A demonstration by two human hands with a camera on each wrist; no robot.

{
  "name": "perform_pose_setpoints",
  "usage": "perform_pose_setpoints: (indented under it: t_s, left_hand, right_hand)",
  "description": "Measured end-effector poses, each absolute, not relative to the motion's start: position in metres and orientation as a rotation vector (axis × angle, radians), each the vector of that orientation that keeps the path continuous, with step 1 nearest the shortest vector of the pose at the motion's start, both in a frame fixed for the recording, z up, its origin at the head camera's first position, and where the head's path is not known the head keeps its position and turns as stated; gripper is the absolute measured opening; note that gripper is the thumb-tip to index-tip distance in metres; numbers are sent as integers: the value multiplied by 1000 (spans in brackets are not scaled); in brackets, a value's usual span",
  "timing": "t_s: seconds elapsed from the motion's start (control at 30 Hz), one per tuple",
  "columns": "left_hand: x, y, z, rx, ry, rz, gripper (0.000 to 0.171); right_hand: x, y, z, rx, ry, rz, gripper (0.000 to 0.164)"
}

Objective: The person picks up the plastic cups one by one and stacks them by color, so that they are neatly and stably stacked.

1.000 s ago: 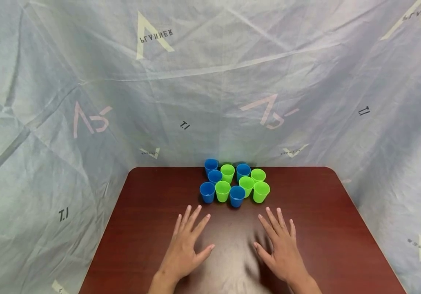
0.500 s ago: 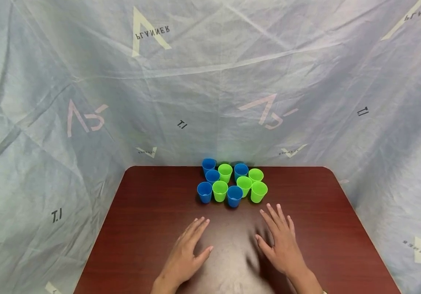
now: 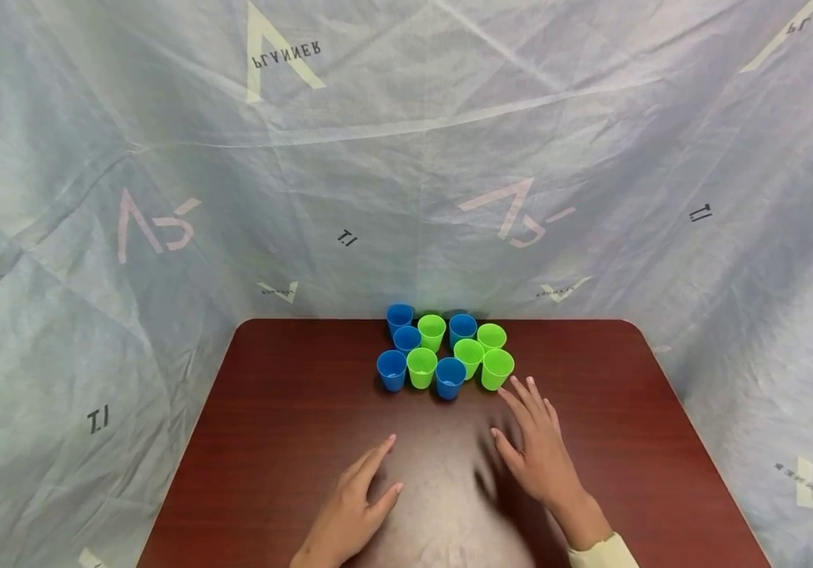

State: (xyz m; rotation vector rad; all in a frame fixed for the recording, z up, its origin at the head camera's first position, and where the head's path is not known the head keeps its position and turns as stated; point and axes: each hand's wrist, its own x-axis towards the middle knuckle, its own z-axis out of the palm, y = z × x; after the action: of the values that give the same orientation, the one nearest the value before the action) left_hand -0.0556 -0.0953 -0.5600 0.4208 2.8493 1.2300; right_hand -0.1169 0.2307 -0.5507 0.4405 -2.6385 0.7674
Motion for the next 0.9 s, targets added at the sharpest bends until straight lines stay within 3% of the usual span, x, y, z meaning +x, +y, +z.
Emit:
perform_pose_setpoints:
  t_s: [0.53,0.9]
  left_hand:
    - [-56,-105,-571,457,2770,1383,66]
    - [-53,-117,-581,453,2701,1414,54]
  right_hand:
    - [-150,236,-558,444,-2638,809,61]
    - [-165,237,-565,422,-2664,884,76]
